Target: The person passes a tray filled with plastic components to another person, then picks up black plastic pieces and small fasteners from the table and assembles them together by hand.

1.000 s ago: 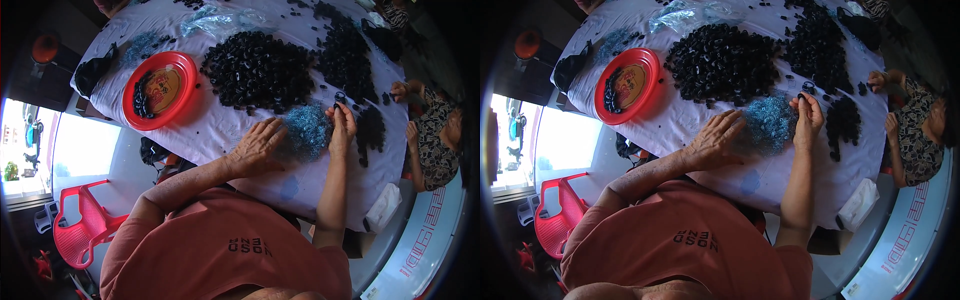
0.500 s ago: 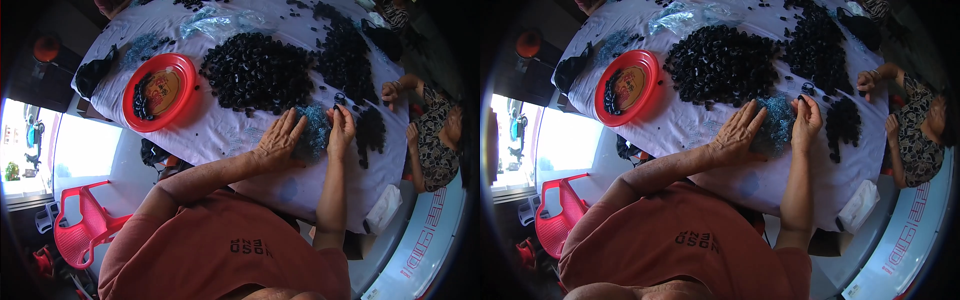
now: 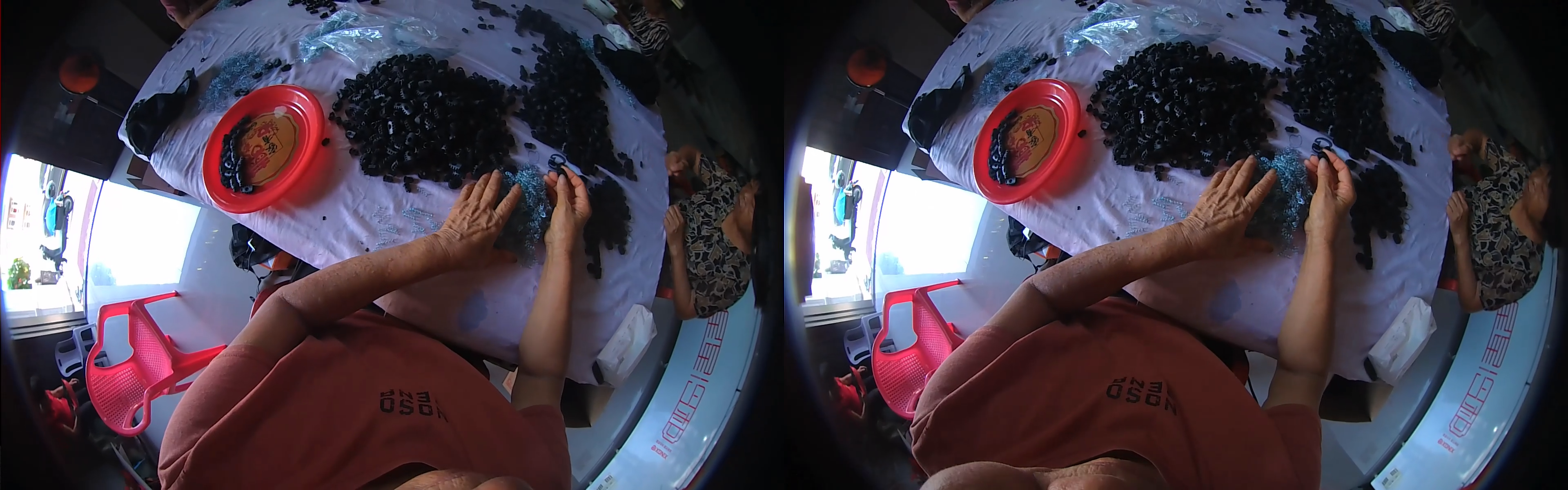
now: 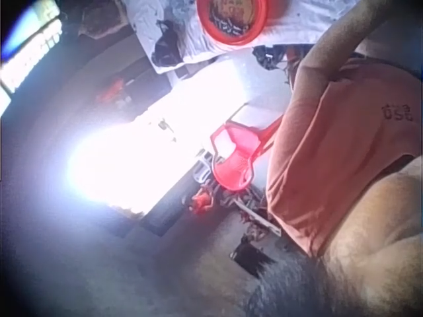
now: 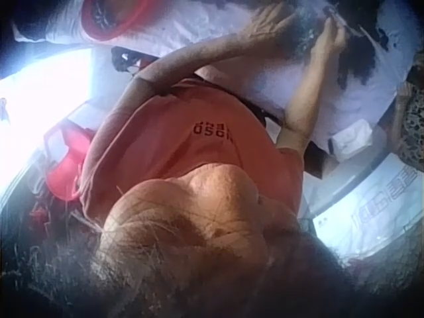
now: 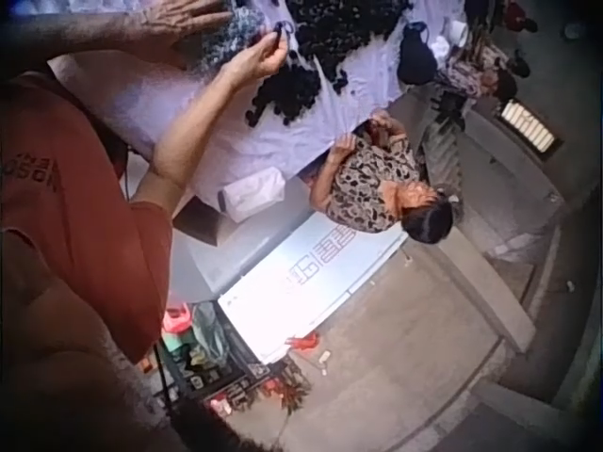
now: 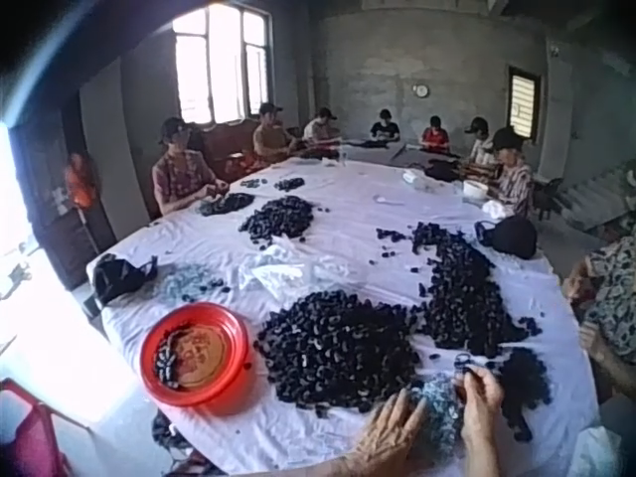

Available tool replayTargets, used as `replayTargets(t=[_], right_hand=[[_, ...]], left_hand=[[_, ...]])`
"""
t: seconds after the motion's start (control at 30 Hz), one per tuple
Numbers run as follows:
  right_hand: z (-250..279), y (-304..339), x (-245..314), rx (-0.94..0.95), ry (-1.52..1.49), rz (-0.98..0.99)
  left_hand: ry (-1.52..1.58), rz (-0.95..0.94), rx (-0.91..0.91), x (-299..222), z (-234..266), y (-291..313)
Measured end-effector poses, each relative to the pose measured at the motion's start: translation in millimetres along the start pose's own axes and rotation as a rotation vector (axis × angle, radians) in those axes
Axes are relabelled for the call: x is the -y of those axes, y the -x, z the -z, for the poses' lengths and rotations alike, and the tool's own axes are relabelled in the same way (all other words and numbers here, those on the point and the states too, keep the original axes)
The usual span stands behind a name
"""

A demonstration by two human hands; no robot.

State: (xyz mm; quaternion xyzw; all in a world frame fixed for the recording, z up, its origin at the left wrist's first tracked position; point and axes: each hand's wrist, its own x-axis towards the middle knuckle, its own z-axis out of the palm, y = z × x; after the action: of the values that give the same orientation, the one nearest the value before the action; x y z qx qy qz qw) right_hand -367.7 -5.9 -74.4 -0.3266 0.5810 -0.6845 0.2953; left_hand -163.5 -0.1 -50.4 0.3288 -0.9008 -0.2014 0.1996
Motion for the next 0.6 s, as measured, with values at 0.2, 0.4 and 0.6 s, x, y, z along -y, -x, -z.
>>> replayTargets(t=[0.2,0.4,0.6], right_hand=[[7,1,-1,-0.015,-0.061,-0.03],[0,8,5,0.045,0.023,0.038],[10,6,6,-0.002,-0.076,0.08]], left_hand=[[0.087,0.002,0.042,16,13,-5],[0.113,-0.059,-0.001,18,18,2],[0.294,-0.026,-0.255,49,67,39]])
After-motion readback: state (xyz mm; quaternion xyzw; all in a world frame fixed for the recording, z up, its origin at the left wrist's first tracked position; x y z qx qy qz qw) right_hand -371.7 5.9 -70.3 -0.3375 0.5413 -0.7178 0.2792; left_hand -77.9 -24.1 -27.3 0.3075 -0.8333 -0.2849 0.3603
